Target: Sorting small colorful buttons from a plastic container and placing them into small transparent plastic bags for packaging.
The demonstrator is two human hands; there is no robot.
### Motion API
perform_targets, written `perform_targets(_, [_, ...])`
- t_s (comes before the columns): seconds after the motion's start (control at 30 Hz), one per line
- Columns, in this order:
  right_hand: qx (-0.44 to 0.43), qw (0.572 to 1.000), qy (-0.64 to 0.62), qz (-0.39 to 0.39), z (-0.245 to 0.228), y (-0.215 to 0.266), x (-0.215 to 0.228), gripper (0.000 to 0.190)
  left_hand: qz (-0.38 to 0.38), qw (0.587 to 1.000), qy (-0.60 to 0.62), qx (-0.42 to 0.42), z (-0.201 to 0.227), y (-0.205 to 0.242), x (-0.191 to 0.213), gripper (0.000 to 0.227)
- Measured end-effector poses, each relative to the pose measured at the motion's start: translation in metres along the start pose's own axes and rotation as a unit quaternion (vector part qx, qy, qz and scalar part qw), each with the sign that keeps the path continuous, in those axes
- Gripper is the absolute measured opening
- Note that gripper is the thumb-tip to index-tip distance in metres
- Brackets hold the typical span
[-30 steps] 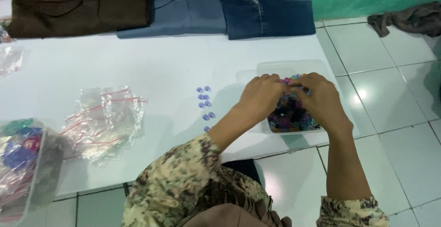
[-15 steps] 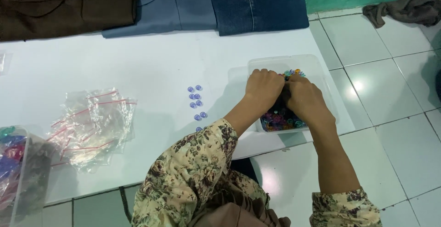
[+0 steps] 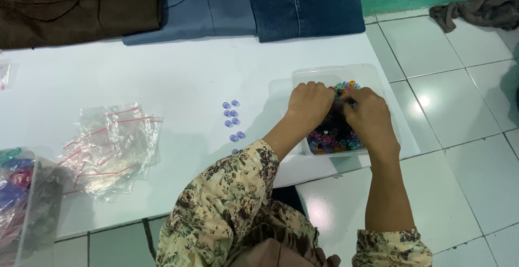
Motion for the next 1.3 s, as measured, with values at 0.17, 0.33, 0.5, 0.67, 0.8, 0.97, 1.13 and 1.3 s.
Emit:
perform_targets(0.17, [-0.006, 0.999, -0.02, 0.025, 0.007, -0.003, -0.001, 0.019, 0.002, 1.0, 0.021, 0.013, 0.0, -0.005, 0.014, 0.017])
perform_targets(0.33, [-0.008, 0.999, -0.026, 0.042, 0.012, -0.004, -0.003, 0.022, 0.011, 1.0, 0.004, 0.003, 0.003, -0.015, -0.002, 0.022])
perform_targets(0.5, [-0.016, 0.998, -0.044, 0.038, 0.015, -0.004, -0.004, 0.023, 0.049, 0.997, -0.052, -0.026, 0.006, -0.024, -0.041, 0.022])
perform_targets(0.67, [-0.016, 0.997, -0.057, 0.047, 0.012, -0.004, -0.001, 0.018, 0.054, 0.996, -0.054, -0.034, 0.007, -0.022, -0.032, 0.022])
perform_targets(0.8, [-0.022, 0.995, -0.063, 0.068, 0.015, -0.004, 0.002, 0.017, 0.062, 0.997, -0.024, -0.026, 0.003, -0.019, -0.021, 0.02])
perform_targets(0.97, [-0.02, 0.995, -0.062, 0.075, 0.031, -0.007, -0.006, 0.016, 0.087, 0.996, 0.03, -0.003, 0.001, -0.021, 0.003, 0.019])
perform_targets(1.13, [-0.016, 0.995, -0.067, 0.078, 0.03, -0.005, -0.008, 0.017, 0.066, 0.994, 0.079, 0.035, -0.002, -0.022, 0.029, 0.011])
perform_targets(1.3, [0.034, 0.993, -0.044, 0.102, 0.005, -0.003, 0.004, 0.012, 0.035, 0.986, 0.151, 0.056, -0.006, -0.015, 0.079, 0.017])
Point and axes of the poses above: each hand's wrist, its own y-axis away from the middle knuckle, its own x-axis out of the back of the hand, z = x × y, the point moved 7 cm from there along -y, towards the middle knuckle, and after that the axes turned 8 degrees about z, right-handed, at the moved point
